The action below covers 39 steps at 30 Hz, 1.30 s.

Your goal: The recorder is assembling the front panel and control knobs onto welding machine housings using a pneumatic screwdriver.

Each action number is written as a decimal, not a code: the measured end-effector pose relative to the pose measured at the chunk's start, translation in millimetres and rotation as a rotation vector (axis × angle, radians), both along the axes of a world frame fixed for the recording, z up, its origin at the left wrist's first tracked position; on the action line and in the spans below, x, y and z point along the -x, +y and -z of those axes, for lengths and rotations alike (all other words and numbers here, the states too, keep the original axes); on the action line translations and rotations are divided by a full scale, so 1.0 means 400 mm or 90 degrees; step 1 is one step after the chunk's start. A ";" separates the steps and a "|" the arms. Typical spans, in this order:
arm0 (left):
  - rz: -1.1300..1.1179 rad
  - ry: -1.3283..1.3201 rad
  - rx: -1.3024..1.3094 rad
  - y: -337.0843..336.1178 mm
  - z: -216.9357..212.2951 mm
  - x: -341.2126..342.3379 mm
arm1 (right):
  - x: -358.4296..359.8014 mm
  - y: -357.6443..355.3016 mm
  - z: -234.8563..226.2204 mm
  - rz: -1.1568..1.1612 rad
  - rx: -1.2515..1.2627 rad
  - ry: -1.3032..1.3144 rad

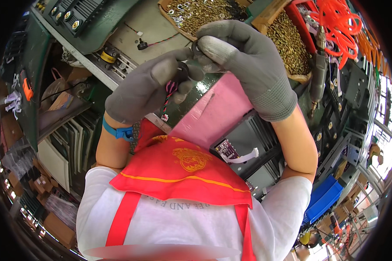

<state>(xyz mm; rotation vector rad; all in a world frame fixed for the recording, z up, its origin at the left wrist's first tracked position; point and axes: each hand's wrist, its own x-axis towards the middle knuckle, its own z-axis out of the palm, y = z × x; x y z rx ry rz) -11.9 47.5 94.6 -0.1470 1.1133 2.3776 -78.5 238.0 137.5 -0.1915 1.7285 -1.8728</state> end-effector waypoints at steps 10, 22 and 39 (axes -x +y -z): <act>-0.124 0.176 0.388 0.039 0.023 -0.018 | -0.055 0.091 0.011 0.005 -0.008 0.136; 0.015 -0.172 -0.409 0.058 0.003 -0.062 | -0.087 0.066 0.014 -0.087 0.043 0.181; 0.143 0.229 0.313 0.057 -0.056 -0.099 | -0.137 0.083 0.011 -0.131 0.106 -0.030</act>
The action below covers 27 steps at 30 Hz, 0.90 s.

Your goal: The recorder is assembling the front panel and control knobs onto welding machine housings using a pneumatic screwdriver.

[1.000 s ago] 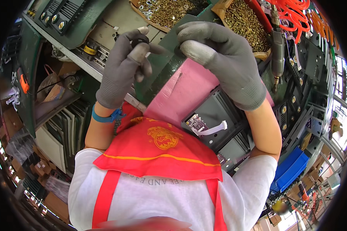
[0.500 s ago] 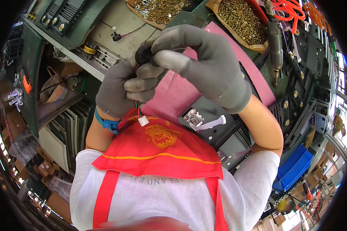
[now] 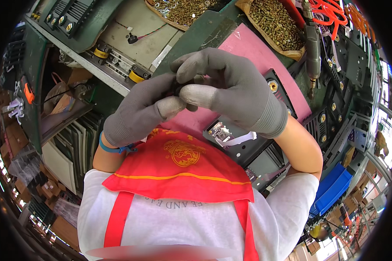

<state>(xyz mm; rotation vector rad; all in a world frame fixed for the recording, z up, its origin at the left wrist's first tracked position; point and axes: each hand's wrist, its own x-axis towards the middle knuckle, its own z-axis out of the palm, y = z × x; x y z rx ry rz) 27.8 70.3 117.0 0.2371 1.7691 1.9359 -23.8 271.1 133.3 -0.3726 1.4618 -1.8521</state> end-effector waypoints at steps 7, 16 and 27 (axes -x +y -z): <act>0.087 -0.217 -0.149 -0.014 0.024 -0.010 | -0.016 0.023 0.028 -0.007 0.042 -0.155; -0.052 -0.154 -0.047 -0.052 0.065 -0.003 | -0.033 0.115 0.062 -0.479 -0.582 0.667; -0.093 -0.242 -0.052 -0.047 0.069 0.025 | 0.044 0.169 -0.157 0.095 -0.378 0.799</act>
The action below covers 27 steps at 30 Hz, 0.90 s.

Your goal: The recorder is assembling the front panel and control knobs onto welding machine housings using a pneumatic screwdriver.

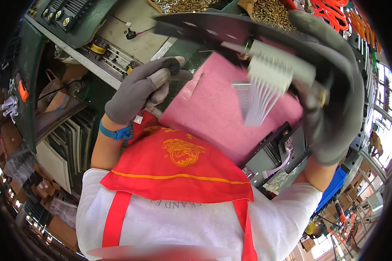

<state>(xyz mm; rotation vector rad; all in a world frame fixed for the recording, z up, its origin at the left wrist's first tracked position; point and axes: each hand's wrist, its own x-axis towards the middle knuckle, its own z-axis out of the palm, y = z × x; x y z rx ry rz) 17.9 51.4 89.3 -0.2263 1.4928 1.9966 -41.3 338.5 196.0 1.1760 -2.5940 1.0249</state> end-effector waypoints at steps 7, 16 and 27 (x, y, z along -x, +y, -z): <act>-0.093 -0.055 -0.117 -0.010 0.059 -0.018 | -0.097 -0.154 0.166 -0.189 -0.123 0.330; -0.025 -0.059 -0.185 -0.094 0.093 -0.058 | -0.046 -0.141 0.193 -0.340 -0.117 0.090; 0.032 -0.111 -0.101 -0.041 0.077 -0.009 | 0.413 -0.247 0.350 -0.055 -0.122 -0.094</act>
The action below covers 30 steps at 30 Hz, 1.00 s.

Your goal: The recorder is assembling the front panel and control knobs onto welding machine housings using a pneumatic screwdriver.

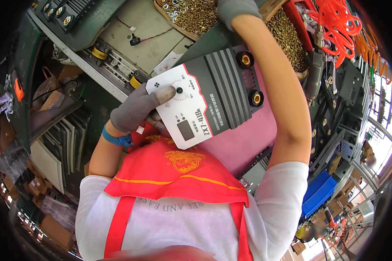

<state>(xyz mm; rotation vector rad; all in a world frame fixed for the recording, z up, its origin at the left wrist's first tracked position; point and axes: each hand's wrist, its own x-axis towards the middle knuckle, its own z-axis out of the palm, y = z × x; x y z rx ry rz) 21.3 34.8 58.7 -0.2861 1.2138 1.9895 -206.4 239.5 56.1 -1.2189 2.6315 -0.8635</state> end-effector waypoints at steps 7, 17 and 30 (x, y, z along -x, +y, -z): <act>0.033 -0.039 -0.047 -0.013 -0.010 0.009 | 0.090 -0.118 0.137 0.325 -0.577 0.050; -0.008 -0.022 0.004 0.004 -0.025 0.010 | -0.008 -0.091 -0.012 0.307 -0.361 0.106; 0.013 0.029 0.168 0.008 -0.031 -0.004 | -0.360 -0.016 -0.169 0.041 0.030 -0.393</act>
